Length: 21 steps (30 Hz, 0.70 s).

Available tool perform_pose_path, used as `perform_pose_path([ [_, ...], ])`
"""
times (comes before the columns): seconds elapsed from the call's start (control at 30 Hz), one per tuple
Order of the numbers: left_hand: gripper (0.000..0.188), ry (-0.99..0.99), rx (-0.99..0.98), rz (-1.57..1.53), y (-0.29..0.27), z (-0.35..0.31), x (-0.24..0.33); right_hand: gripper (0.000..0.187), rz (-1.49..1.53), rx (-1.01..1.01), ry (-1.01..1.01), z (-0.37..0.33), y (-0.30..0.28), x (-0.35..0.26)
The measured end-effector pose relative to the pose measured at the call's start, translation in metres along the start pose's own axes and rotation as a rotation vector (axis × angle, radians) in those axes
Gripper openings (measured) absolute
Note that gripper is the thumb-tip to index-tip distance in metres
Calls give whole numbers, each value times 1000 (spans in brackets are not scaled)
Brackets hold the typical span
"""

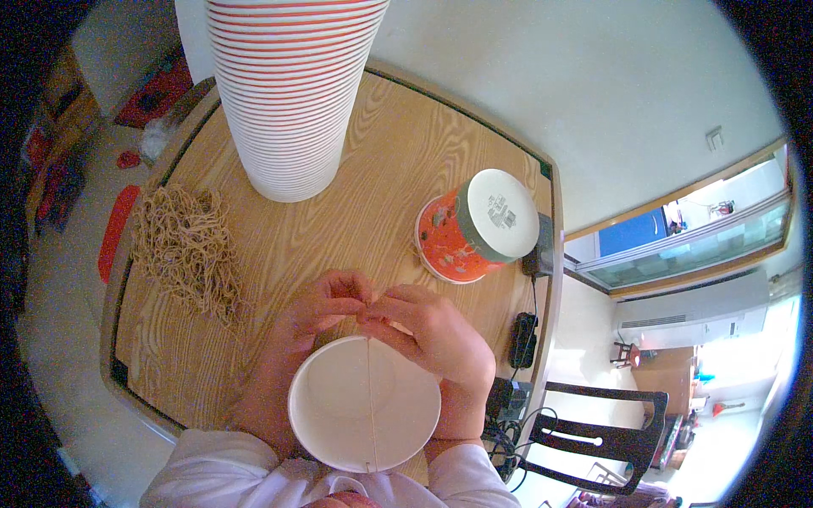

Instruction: Tying rubber bands around the rims of paper buckets for packaging.

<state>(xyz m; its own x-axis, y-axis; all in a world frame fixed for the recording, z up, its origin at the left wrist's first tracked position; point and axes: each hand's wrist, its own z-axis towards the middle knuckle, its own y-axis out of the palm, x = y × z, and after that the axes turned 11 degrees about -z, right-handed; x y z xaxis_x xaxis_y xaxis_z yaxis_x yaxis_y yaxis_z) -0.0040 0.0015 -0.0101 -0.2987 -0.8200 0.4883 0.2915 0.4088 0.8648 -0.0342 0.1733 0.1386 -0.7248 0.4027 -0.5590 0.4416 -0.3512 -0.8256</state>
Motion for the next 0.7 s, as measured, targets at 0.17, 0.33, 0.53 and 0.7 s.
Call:
perform_pose_path([
  [0.17,26,25,-52,-9,2,-2,5,11,39,83,118,-2,1,-5],
  [0.33,33,-16,-24,6,4,-3,6,11,57,66,283,-2,-2,-11],
  [0.53,34,-39,-47,-4,8,-5,12,15,-31,165,305,-2,2,-12],
  [0.7,29,-38,-57,7,12,-8,16,18,-69,217,319,-2,0,-16],
])
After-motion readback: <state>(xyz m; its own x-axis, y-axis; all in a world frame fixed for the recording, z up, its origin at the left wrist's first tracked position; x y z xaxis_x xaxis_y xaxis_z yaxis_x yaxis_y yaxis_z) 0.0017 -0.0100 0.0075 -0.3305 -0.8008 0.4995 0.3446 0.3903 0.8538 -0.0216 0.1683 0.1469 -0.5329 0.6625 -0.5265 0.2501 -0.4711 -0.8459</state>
